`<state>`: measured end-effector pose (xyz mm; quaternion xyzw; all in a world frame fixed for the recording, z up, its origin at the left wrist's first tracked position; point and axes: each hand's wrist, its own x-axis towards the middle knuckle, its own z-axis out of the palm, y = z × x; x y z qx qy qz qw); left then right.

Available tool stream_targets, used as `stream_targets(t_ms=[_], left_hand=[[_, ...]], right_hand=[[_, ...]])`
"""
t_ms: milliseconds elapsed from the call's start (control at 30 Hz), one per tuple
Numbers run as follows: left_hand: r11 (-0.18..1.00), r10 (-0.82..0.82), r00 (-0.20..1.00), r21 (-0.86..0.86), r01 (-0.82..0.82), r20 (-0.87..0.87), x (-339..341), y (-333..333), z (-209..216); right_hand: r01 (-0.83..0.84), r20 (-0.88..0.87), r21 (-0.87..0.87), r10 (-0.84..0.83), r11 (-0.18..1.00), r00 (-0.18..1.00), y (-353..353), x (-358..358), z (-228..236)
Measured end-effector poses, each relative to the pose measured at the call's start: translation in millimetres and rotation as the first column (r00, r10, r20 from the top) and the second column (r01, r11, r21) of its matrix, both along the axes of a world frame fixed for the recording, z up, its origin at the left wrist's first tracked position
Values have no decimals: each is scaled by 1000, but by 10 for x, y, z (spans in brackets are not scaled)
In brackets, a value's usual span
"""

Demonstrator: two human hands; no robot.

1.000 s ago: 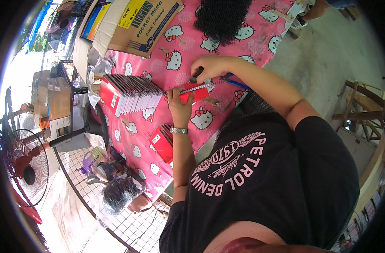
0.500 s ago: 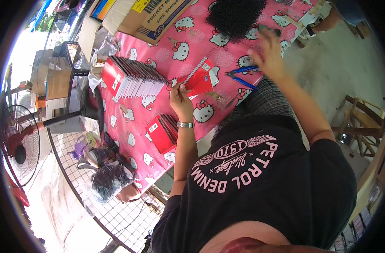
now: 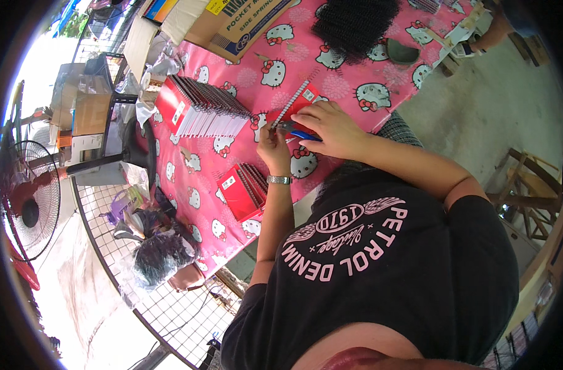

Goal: The person organizes stacks of red pocket memos on a table, aligning individual memos by hand and stacking them together.

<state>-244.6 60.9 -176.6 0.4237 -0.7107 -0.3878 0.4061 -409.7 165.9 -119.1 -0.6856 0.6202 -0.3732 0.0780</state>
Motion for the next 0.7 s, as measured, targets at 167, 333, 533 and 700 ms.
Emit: stream_targets(t_ms=[167, 333, 533, 700], left_hand=[[999, 33, 998, -2, -33, -48, -27, 35, -26], [989, 88, 990, -131, -73, 113, 0, 71, 62], [943, 16, 963, -326, 75, 268, 433, 104, 875], [900, 180, 777, -420, 117, 603, 1154, -131, 1513]], right_hand=[[1, -146, 57, 7, 998, 989, -66, 75, -3], [-413, 808, 442, -154, 796, 568, -131, 57, -108], [-320, 621, 365, 28, 874, 783, 111, -269, -153], [169, -174, 359, -113, 918, 978, 137, -1068, -298]])
